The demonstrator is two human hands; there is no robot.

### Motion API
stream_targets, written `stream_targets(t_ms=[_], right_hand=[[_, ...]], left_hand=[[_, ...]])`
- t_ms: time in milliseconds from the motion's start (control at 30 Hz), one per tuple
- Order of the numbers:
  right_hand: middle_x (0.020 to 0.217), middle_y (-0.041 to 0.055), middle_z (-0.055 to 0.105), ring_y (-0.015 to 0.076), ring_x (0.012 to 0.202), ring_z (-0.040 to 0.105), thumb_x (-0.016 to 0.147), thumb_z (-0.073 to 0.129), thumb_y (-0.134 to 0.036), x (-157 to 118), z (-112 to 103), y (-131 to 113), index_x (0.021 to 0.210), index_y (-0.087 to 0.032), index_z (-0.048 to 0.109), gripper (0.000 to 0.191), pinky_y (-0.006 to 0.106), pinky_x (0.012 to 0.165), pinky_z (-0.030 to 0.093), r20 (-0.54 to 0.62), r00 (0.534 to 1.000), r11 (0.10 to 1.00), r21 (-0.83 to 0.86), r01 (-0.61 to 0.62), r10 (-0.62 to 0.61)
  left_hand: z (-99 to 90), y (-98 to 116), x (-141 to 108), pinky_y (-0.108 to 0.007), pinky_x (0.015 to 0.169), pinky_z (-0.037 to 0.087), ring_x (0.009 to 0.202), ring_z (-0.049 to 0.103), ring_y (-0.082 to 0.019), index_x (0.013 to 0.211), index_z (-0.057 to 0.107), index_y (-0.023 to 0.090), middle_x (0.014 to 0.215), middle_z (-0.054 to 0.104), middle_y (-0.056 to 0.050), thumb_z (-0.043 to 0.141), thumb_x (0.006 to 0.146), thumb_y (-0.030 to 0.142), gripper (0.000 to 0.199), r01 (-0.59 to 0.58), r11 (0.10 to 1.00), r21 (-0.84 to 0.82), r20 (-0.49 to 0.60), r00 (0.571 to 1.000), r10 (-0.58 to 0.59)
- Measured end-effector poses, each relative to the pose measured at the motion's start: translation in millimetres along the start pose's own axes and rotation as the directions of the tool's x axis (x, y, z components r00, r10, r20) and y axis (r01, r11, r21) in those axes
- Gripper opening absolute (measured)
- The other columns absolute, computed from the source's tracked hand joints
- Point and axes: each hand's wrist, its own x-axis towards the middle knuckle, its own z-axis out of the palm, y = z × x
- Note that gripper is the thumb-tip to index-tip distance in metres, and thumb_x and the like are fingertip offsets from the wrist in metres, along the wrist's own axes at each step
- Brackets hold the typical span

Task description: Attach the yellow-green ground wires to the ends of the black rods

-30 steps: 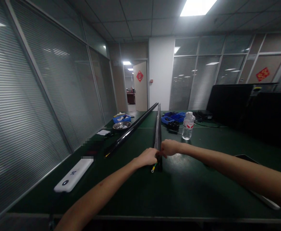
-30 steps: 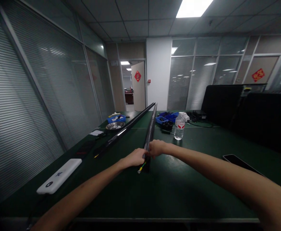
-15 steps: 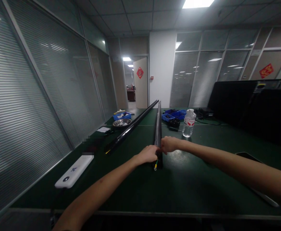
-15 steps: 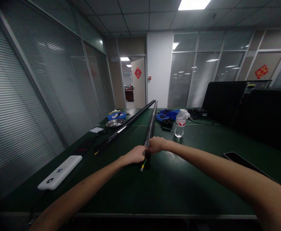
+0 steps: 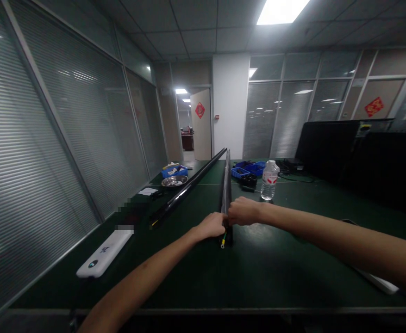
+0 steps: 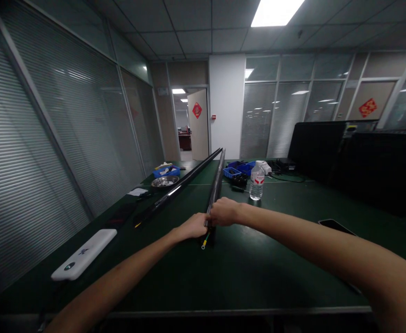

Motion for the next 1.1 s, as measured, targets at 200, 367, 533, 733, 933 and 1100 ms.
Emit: stream_targets(t_ms=[200,367,533,733,933,1100], right_hand=[[0.096,0.0115,0.076,0.0270,0.088,0.073,0.092,0.056,-0.040,8,2,4,0.103,-0.022,0.077,0.030,0.031,0.071,0.052,0.046,0.996,0.991,0.108,-0.082,0.078],[0.084,0.0080,0.076,0.0203,0.079,0.071,0.089,0.056,-0.041,16,-5,10,0.082,-0.016,0.080,0.035,0.024,0.066,0.049,0.314,0.929,0.852,0.414,-0.321,0.197],[0.077,0.0065,0.074,0.0164,0.065,0.067,0.089,0.056,-0.039,15,-6,12,0.084,-0.015,0.080,0.034,0.022,0.059,0.046,0.414,0.889,0.772,0.495,-0.399,0.194],[0.093,0.0139,0.076,0.0293,0.088,0.072,0.090,0.056,-0.048,7,-1,4,0.093,-0.018,0.079,0.039,0.031,0.069,0.051,0.075,0.968,0.953,0.177,-0.247,0.238],[0.094,0.0138,0.076,0.0284,0.087,0.073,0.092,0.055,-0.042,8,-3,2,0.099,-0.018,0.078,0.034,0.031,0.072,0.052,0.048,0.995,0.993,0.080,-0.089,0.085],[0.093,0.0139,0.075,0.0270,0.087,0.073,0.091,0.055,-0.045,12,-1,5,0.098,-0.016,0.078,0.037,0.028,0.067,0.051,0.089,0.984,0.968,0.184,-0.170,0.156]], left_hand=[[1.8,-3,2,-0.023,0.068,0.049,0.089,0.069,-0.023,0.101,0.067,0.019,0.101,0.072,-0.008,0.057,0.075,0.010,0.029,0.011,1.000,0.017,0.005,1.000,-0.011],[4.7,-7,3,-0.022,0.073,0.050,0.097,0.068,-0.023,0.110,0.067,0.021,0.111,0.071,-0.008,0.058,0.075,0.009,0.039,-0.014,1.000,-0.022,0.000,1.000,0.014],[5.3,-7,4,-0.023,0.076,0.050,0.099,0.068,-0.023,0.110,0.068,0.022,0.111,0.071,-0.007,0.057,0.074,0.008,0.040,-0.020,1.000,0.019,-0.013,1.000,0.020],[4.6,-6,4,-0.024,0.075,0.050,0.096,0.068,-0.023,0.106,0.068,0.021,0.108,0.072,-0.008,0.057,0.075,0.009,0.035,-0.015,0.999,0.034,-0.018,1.000,0.016],[4.8,-5,4,-0.023,0.072,0.049,0.093,0.069,-0.022,0.102,0.067,0.020,0.102,0.072,-0.008,0.057,0.077,0.010,0.029,0.027,0.998,0.062,-0.010,1.000,-0.026],[4.6,-7,4,-0.022,0.071,0.049,0.095,0.069,-0.022,0.107,0.067,0.020,0.108,0.071,-0.008,0.058,0.078,0.012,0.032,0.018,1.000,0.010,0.013,1.000,-0.018]])
